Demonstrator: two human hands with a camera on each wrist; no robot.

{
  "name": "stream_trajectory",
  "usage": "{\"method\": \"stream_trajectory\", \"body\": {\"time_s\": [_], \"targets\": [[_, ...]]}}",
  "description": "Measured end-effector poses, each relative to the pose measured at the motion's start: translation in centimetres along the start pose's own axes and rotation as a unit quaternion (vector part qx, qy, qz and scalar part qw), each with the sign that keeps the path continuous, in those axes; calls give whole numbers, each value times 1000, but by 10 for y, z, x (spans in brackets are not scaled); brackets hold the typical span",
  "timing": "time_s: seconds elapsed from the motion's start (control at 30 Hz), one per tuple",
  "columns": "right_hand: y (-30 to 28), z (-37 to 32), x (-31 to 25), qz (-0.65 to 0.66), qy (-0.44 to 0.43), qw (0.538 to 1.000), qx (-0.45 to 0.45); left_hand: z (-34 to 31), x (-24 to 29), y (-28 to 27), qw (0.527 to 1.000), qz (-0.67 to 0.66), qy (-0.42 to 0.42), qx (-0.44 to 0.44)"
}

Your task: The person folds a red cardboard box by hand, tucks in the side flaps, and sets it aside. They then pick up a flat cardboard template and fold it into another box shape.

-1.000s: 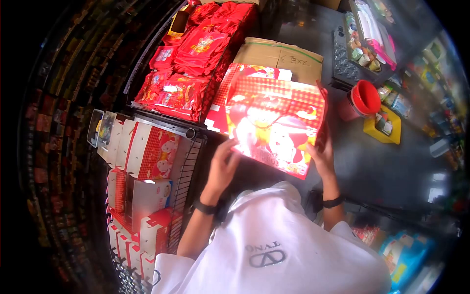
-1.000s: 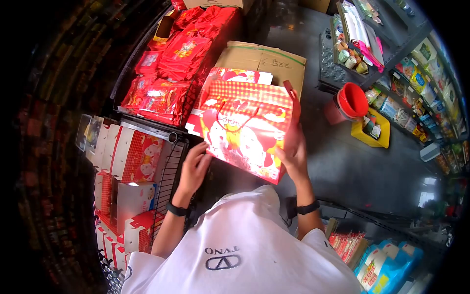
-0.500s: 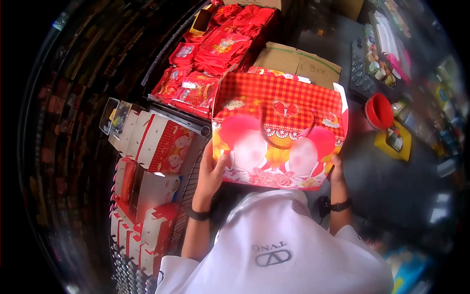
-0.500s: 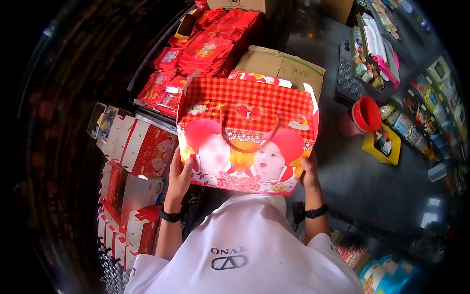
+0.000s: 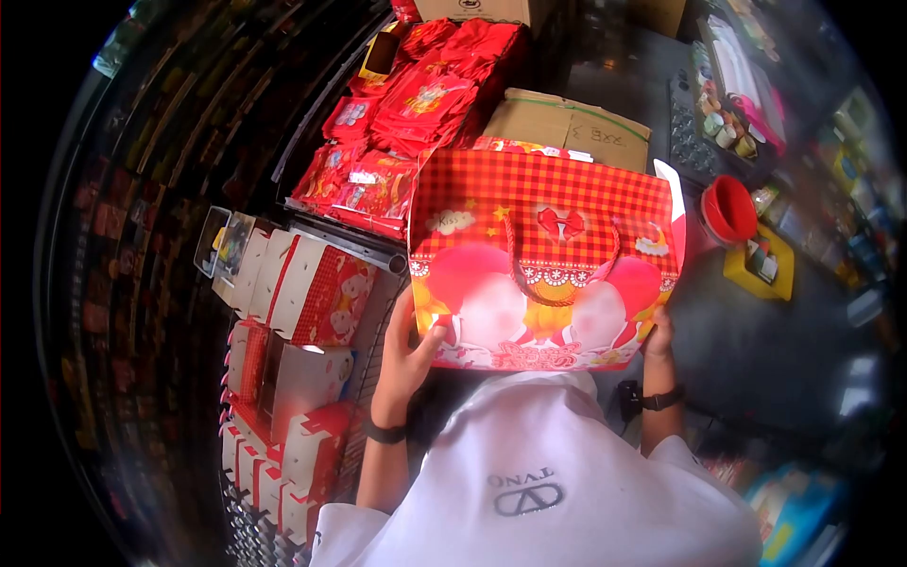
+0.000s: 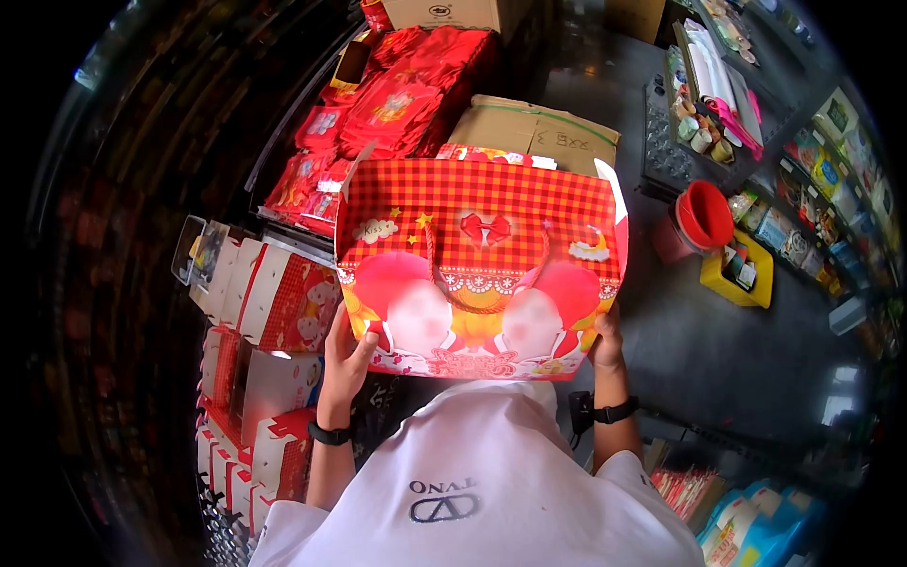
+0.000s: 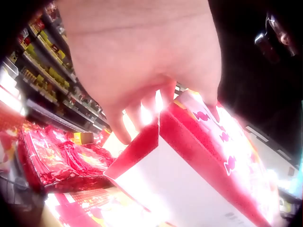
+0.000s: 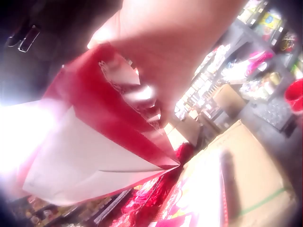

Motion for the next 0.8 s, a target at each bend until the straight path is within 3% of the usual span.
{"method": "stream_trajectory", "body": {"time_s": [0.1, 0.33, 0.5, 0.7, 0.8], "targets": [[3, -1, -2, -9, -8, 1000, -2, -1, 0, 0, 1000, 9, -8, 2], [56, 12, -19, 18, 107, 988, 114, -18, -19, -9, 995, 92, -23, -16], [56, 8, -20, 26, 131, 988, 73, -25, -31, -23, 991, 128, -20, -34], [60, 15, -31, -16, 86, 996, -22, -25, -18, -18, 991, -43, -122, 35], [74, 24, -48, -53, 71, 994, -60, -20, -56, -41, 987, -136, -68, -47]]}}
Point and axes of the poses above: each hand's wrist, its own z-axis towards the middle knuckle, its own y-axis out of the palm, x = y × z, the point moved 3 cm from there along z, towards the middle knuckle, and after that the axes turned 15 degrees about -x, right-handed, at the moved point
